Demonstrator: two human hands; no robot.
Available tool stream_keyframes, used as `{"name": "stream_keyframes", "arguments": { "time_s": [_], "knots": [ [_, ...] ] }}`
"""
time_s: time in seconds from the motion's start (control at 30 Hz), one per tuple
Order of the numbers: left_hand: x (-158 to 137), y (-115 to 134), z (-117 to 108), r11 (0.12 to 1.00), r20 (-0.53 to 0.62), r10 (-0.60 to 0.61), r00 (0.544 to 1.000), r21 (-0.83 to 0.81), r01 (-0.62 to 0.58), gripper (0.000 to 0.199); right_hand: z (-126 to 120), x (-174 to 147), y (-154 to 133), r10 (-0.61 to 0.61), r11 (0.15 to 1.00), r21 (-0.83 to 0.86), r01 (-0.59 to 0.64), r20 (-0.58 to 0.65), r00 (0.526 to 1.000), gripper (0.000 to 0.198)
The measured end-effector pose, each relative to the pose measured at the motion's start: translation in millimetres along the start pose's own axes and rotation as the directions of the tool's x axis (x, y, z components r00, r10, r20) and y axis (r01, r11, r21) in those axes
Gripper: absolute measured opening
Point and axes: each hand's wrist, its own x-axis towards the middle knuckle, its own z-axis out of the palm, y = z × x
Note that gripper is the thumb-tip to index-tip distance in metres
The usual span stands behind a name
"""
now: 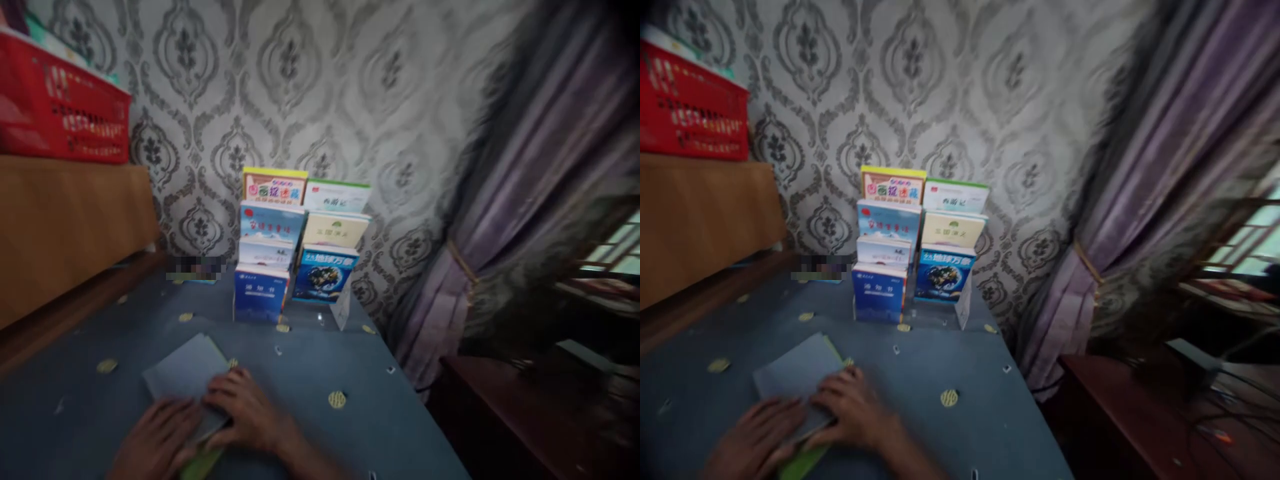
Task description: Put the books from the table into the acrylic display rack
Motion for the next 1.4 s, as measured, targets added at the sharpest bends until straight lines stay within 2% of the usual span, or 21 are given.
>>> {"name": "stream_keyframes", "arguments": {
  "time_s": [0.13, 0.2, 0.27, 0.33, 0.47, 0.6, 0.77, 0.9, 1.03, 1.1, 1.13, 1.2, 1.23, 1.3, 1.37, 1.4],
  "knots": [
    [36, 14, -34, 0.964, -0.004, -0.203, 0.979, -0.179, 0.199, 0.035, -4, 3, -3, 0.106, 0.977, 0.186, -0.108, 0.019, 0.994, 0.041],
    [53, 18, -46, 0.931, -0.019, -0.239, 0.971, -0.288, 0.224, 0.037, -2, 5, -2, 0.156, 0.939, 0.311, -0.145, -0.011, 0.988, 0.035],
    [68, 20, -57, 0.889, -0.014, -0.298, 0.954, -0.369, 0.272, 0.038, -2, 6, -1, 0.202, 0.872, 0.466, -0.147, -0.069, 0.977, 0.029],
    [83, 19, -68, 0.835, 0.011, -0.381, 0.924, -0.426, 0.349, 0.041, -5, 8, -2, 0.283, 0.769, 0.623, -0.144, -0.128, 0.951, 0.027],
    [114, 7, -83, 0.717, 0.060, -0.528, 0.847, -0.503, 0.482, 0.049, -14, 12, -4, 0.529, 0.509, 0.838, -0.196, -0.125, 0.839, 0.031],
    [145, -11, -90, 0.619, 0.065, -0.609, 0.790, -0.585, 0.525, 0.053, -19, 20, -5, 0.691, 0.322, 0.928, -0.187, -0.096, 0.716, 0.032],
    [163, -28, -89, 0.586, 0.075, -0.589, 0.804, -0.645, 0.490, 0.049, -30, 31, -4, 0.801, 0.162, 0.986, -0.032, -0.113, 0.588, 0.038],
    [153, -38, -76, 0.591, 0.146, -0.573, 0.807, -0.609, 0.530, 0.044, -49, 31, -5, 0.863, 0.052, 0.997, 0.058, -0.074, 0.500, 0.048],
    [137, -39, -59, 0.519, 0.258, -0.566, 0.783, -0.626, 0.582, 0.045, -63, 26, -3, 0.899, 0.003, 0.997, 0.077, -0.036, 0.436, 0.050],
    [131, -35, -53, 0.440, 0.309, -0.593, 0.744, -0.649, 0.621, 0.047, -64, 24, -4, 0.901, -0.008, 0.998, 0.067, -0.022, 0.433, 0.051],
    [127, -32, -50, 0.389, 0.332, -0.622, 0.709, -0.655, 0.648, 0.047, -64, 23, -5, 0.897, -0.012, 0.999, 0.052, -0.012, 0.442, 0.053],
    [121, -26, -45, 0.269, 0.357, -0.710, 0.607, -0.659, 0.702, 0.047, -58, 18, -10, 0.876, -0.021, 1.000, -0.007, 0.022, 0.482, 0.058],
    [118, -22, -42, 0.196, 0.351, -0.772, 0.530, -0.662, 0.724, 0.047, -54, 15, -14, 0.856, -0.026, 0.999, -0.043, 0.045, 0.515, 0.059],
    [115, -18, -35, 0.048, 0.345, -0.862, 0.372, -0.675, 0.736, 0.049, -42, 8, -20, 0.785, -0.030, 0.992, -0.121, 0.099, 0.611, 0.059],
    [113, -15, -29, -0.053, 0.380, -0.872, 0.307, -0.698, 0.714, 0.054, -29, -1, -24, 0.701, -0.011, 0.979, -0.205, 0.154, 0.697, 0.058],
    [113, -14, -26, -0.092, 0.410, -0.861, 0.301, -0.708, 0.700, 0.056, -24, -6, -26, 0.656, 0.000, 0.971, -0.240, 0.181, 0.733, 0.058]
  ]
}}
